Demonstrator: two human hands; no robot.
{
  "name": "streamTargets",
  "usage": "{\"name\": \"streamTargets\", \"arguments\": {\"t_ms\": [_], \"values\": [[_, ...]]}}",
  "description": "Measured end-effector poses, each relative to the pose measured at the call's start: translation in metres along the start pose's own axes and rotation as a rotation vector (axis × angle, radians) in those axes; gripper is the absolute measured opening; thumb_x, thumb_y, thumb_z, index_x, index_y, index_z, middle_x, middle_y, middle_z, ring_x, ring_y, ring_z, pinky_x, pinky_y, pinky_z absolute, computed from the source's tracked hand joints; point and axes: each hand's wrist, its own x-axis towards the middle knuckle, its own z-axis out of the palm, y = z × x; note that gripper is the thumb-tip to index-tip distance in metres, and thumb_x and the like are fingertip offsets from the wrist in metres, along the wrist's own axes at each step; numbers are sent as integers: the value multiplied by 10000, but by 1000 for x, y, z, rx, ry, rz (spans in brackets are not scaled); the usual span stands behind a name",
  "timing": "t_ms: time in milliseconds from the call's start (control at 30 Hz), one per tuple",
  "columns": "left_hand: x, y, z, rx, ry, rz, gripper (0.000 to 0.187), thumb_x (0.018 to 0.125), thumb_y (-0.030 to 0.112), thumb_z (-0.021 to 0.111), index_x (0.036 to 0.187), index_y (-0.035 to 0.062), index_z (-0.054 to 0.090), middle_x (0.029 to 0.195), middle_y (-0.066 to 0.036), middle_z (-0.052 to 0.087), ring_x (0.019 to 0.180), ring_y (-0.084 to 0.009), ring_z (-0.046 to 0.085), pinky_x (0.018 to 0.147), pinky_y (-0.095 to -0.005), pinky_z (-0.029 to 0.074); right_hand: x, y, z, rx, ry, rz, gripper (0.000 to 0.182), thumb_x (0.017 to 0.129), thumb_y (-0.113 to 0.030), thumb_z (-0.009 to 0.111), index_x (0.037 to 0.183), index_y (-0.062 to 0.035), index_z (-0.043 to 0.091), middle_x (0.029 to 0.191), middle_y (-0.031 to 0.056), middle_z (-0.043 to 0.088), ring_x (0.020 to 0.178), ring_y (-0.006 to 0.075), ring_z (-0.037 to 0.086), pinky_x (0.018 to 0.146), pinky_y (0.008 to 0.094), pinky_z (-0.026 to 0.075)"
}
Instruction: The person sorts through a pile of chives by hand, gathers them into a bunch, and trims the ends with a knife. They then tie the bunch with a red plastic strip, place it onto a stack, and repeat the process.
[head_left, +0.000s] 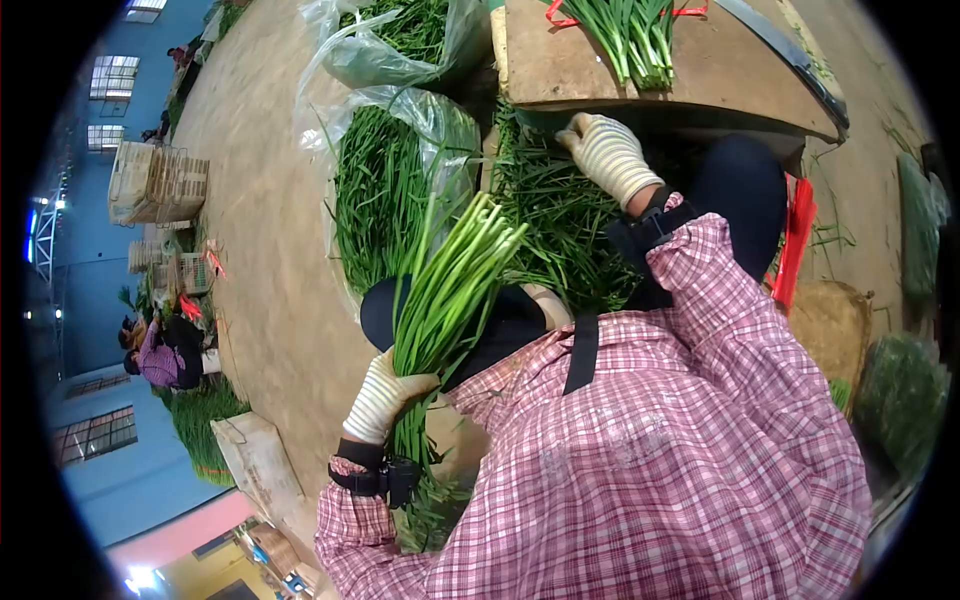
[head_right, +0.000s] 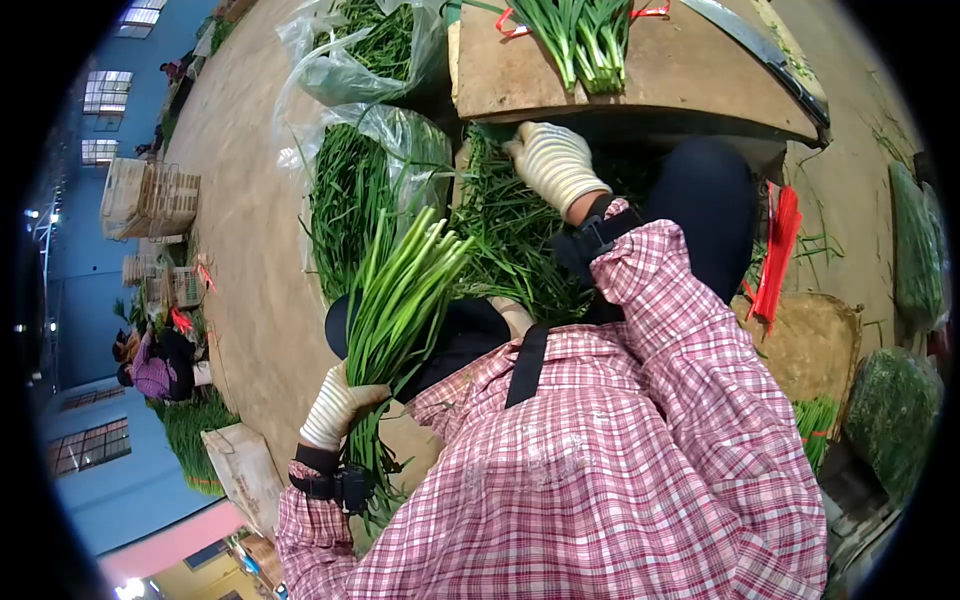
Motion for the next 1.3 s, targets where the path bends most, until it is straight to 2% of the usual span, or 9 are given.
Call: {"name": "streamTargets", "arguments": {"t_ms": [167,367,500,600,767,967,1100,1167,1300], "values": [[0,-5,-5,-9,37,-26,431,719,-40,721,1135,-43,609,1000,-75,692,832,-131,626,780,-272,521,-9,-10,40,829,-261,-152,359,878,-294,639,1048,18,689,996,149,710,929,213,658,846,341,503],[2,6,9,27,-71,51,456,722,-45,716,1166,-27,610,1035,-62,686,896,-121,618,833,-278,505,-22,-36,41,923,-472,-133,264,831,-199,706,960,31,684,852,53,696,807,151,617,769,315,506],[1,1,2,85,-67,71,455,719,-46,718,1161,-34,610,1023,-68,686,877,-123,624,823,-277,510,-15,-18,44,754,-92,-21,241,831,-191,669,934,27,682,841,85,693,792,150,610,763,318,506],[-18,0,-13,-35,23,-122,416,730,-19,714,1136,-20,623,963,-55,690,817,-127,628,776,-265,515,-3,21,35,-111,116,153,245,820,-254,615,872,-40,721,879,204,696,885,362,676,752,420,545],[-39,2,-40,-144,121,-97,355,753,-20,677,1106,-33,632,918,-69,697,720,-137,646,664,-260,536,9,89,54,-626,-145,349,315,874,-326,601,1045,-93,727,1080,160,692,1006,307,673,810,481,522],[-22,30,-9,-172,169,37,317,742,-15,677,1058,-14,651,877,-46,690,667,-117,620,649,-257,518,-39,-41,47,711,-498,-205,665,846,-370,698,1322,48,496,1305,213,567,1222,308,540,1036,398,418],[-11,32,6,-97,131,156,348,732,-34,696,1075,-41,641,911,-63,695,718,-126,633,687,-264,527,-17,-57,6,768,91,-297,459,891,-250,669,1241,26,560,1158,105,629,1083,180,588,950,316,456],[-7,32,10,-55,82,159,381,734,-44,700,1109,-43,628,965,-75,696,787,-132,635,749,-269,523,-11,-66,-18,1075,-155,-343,457,857,-353,691,1139,3,638,1040,105,672,969,196,617,876,333,485],[7,27,21,-39,-2,208,444,733,-60,704,1166,-41,604,1042,-83,692,887,-132,629,836,-275,512,7,-52,-8,719,-603,-361,456,827,-281,721,1155,26,648,1060,79,671,971,127,602,874,276,480]]}}
